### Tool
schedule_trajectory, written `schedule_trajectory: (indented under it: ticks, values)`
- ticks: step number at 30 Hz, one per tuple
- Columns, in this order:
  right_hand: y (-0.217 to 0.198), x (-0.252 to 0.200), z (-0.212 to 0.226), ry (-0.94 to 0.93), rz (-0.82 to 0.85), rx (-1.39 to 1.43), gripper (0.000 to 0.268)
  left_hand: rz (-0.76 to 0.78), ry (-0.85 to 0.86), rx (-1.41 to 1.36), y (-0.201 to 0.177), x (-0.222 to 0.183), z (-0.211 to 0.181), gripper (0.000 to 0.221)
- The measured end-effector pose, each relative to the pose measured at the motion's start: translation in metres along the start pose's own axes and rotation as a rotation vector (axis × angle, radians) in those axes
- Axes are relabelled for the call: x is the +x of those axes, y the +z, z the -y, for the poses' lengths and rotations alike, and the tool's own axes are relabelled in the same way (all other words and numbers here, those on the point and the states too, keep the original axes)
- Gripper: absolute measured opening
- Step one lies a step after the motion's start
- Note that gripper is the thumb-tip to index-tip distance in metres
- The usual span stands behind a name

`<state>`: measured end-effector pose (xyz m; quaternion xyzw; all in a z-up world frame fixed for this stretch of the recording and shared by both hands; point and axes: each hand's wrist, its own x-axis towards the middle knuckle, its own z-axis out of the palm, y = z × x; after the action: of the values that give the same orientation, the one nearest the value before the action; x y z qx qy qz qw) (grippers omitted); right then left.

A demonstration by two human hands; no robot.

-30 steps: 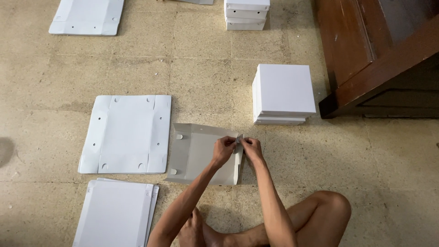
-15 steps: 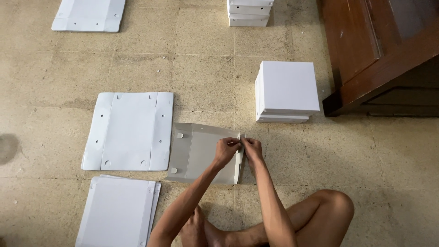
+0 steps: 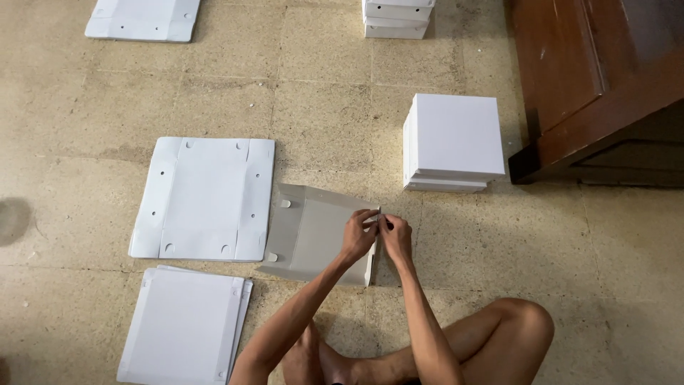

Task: Assembling cardboard boxes by folding flat sheets and tucking tabs into place.

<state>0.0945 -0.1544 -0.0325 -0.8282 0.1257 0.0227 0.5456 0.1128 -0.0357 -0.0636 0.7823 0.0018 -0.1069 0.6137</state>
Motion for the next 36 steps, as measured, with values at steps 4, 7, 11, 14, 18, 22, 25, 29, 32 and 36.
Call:
schedule_trajectory:
  ticks: [4, 7, 11, 14, 18, 22, 25, 29, 32, 36]
  values:
    - [-0.002, -0.001, 0.012, -0.018, 0.082, -0.096, 0.050, -0.007, 0.044, 0.027, -0.004, -0.009, -0.014, 0.035]
    - [0.002, -0.004, 0.014, 0.016, 0.098, -0.091, 0.054, -0.030, 0.040, 0.130, -0.005, -0.012, -0.015, 0.040]
    - [0.003, 0.000, 0.006, 0.045, 0.110, -0.081, 0.055, 0.003, 0.004, 0.031, 0.000, -0.006, -0.001, 0.042]
    - [0.003, 0.001, 0.016, 0.027, 0.105, -0.120, 0.056, 0.044, -0.019, -0.012, -0.006, -0.011, -0.010, 0.041]
    - [0.018, 0.020, -0.010, -0.037, 0.121, -0.312, 0.048, 0.068, -0.086, 0.011, -0.015, -0.035, -0.009, 0.041]
    - [0.050, 0.067, -0.091, -0.053, 0.094, -0.706, 0.043, 0.102, -0.205, 0.361, -0.014, -0.086, -0.009, 0.064]
    - [0.038, 0.062, -0.050, -0.072, 0.111, -0.784, 0.042, 0.151, -0.170, 0.606, 0.016, -0.107, 0.026, 0.060]
    - [0.045, 0.065, -0.048, -0.114, 0.089, -0.829, 0.043, 0.100, -0.085, 0.692, 0.033, -0.096, 0.040, 0.052]
    - [0.048, 0.063, -0.042, -0.138, 0.058, -0.823, 0.043, 0.151, -0.129, 0.930, 0.044, -0.088, 0.042, 0.027]
    - [0.044, 0.063, -0.036, -0.036, 0.110, -0.790, 0.042, 0.148, -0.074, 0.988, 0.045, -0.095, 0.026, 0.020]
